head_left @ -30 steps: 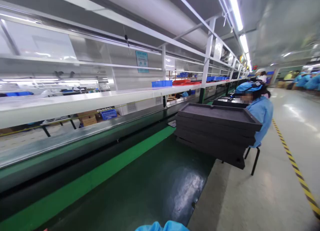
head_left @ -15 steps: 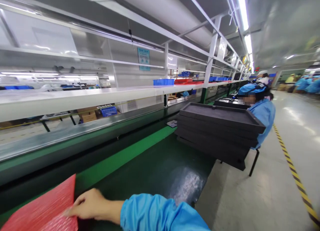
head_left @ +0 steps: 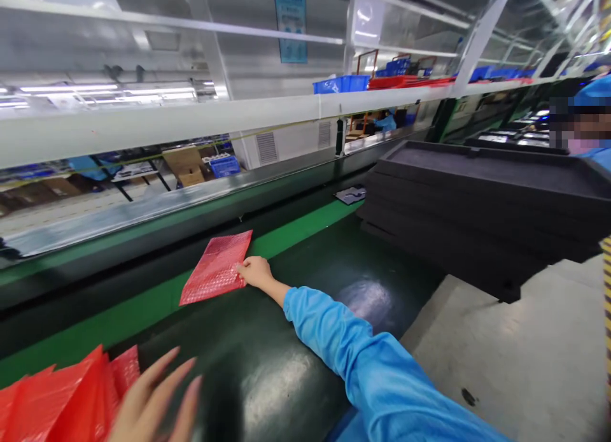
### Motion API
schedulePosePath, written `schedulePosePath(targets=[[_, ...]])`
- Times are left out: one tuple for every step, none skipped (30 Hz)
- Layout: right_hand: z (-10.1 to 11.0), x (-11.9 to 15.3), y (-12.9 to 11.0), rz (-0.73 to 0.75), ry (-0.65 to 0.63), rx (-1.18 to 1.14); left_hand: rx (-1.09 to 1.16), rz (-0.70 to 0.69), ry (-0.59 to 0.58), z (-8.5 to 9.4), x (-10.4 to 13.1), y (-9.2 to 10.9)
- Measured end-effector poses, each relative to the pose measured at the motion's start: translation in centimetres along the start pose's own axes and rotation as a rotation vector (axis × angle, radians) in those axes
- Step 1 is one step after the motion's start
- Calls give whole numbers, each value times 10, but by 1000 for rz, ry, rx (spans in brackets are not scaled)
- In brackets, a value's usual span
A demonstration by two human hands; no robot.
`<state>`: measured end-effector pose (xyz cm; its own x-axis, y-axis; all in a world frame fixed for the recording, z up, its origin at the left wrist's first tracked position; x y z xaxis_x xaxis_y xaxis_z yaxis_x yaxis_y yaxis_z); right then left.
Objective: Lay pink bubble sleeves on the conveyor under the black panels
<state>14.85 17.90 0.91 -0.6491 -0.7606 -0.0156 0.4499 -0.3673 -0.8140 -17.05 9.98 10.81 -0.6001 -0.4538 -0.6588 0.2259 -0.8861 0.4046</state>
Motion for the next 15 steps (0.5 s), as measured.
schedulePosePath(targets=[[6, -2, 0, 14, 29, 32, 3, -17, -22, -15, 2, 10], [14, -5, 1, 22, 67, 69, 18, -43, -56, -31, 3, 22], [24, -8, 4, 17, 114, 101, 52, -64, -89, -47, 1, 37], [36, -12, 8, -4, 161, 120, 107, -84, -117, -61, -3, 53], [47, -17, 14, -40, 204, 124, 179, -98, -144, -71, -8, 69], [57, -22, 20, -83, 234, 117, 262, -104, -167, -78, -15, 86], [63, -28, 26, -119, 246, 106, 348, -102, -194, -81, -23, 101], [67, -32, 30, -139, 239, 101, 433, -85, -214, -81, -32, 114], [68, -36, 32, -138, 225, 107, 521, -59, -216, -77, -41, 125], [67, -39, 32, -122, 213, 129, 616, -42, -214, -71, -49, 134], [64, -40, 30, -95, 203, 165, 718, -33, -212, -63, -55, 141], [61, -40, 27, -64, 198, 208, 822, -34, -220, -56, -58, 146], [56, -39, 24, -29, 192, 249, 912, -36, -241, -51, -59, 148], [51, -37, 20, 6, 181, 280, 972, -28, -284, -50, -58, 148], [46, -35, 17, 41, 164, 296, 1004, -17, -347, -51, -54, 147]])
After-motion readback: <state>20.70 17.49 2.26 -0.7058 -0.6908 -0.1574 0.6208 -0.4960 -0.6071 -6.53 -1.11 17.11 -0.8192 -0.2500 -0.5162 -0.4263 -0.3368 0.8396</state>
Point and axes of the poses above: each hand's wrist, its own x-axis away from the middle knuckle, its own z-axis out of the back of the hand, y = z × x, the point moved 8 cm from there along -x, towards the middle knuckle, and after that the axes turned 2 degrees about -x, right-handed, at the moved point
